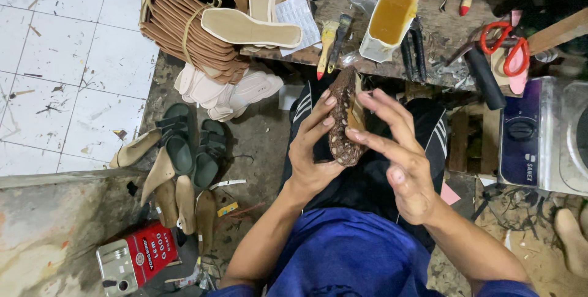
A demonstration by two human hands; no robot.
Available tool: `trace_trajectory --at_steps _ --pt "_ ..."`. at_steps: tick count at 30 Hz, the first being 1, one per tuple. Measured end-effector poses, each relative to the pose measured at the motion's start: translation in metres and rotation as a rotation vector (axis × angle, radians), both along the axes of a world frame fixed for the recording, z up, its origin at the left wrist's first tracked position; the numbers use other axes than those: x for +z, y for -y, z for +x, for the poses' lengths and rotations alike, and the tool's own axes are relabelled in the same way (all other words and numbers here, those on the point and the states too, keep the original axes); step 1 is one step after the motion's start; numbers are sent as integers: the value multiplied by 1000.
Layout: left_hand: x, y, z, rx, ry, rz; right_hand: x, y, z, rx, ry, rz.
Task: The person applies a yellowish liquid to the sole of a brown patterned shoe using their fingers. They repeatedly dip their fingers into a container and spread the liquid across the sole surface. The person handles two shoes in total, placing the first on a shelf and then working on the second.
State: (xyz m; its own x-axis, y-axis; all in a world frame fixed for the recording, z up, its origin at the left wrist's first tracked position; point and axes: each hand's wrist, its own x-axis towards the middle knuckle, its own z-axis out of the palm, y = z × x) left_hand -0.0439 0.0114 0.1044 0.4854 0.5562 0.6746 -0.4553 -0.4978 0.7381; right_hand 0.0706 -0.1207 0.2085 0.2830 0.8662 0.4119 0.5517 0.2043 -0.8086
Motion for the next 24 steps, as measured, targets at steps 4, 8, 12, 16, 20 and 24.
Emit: trace_trajectory --at_steps 4,8,12,16,20,24 --pt "4 -1 0 23 -1 43 7 -1 -10 -34 42 -16" --pt "8 -3 -1 13 -13 69 15 3 -6 -186 292 7" --pt "12 -3 -4 -21 -12 60 14 -1 2 -195 374 23" --pt "13 -2 -6 -23 -39 46 12 -1 4 -208 441 48" --pt "15 -1 -6 -39 -42 42 11 -3 7 -183 446 68" --pt "16 0 -8 -57 -59 48 8 -3 10 -182 449 99"
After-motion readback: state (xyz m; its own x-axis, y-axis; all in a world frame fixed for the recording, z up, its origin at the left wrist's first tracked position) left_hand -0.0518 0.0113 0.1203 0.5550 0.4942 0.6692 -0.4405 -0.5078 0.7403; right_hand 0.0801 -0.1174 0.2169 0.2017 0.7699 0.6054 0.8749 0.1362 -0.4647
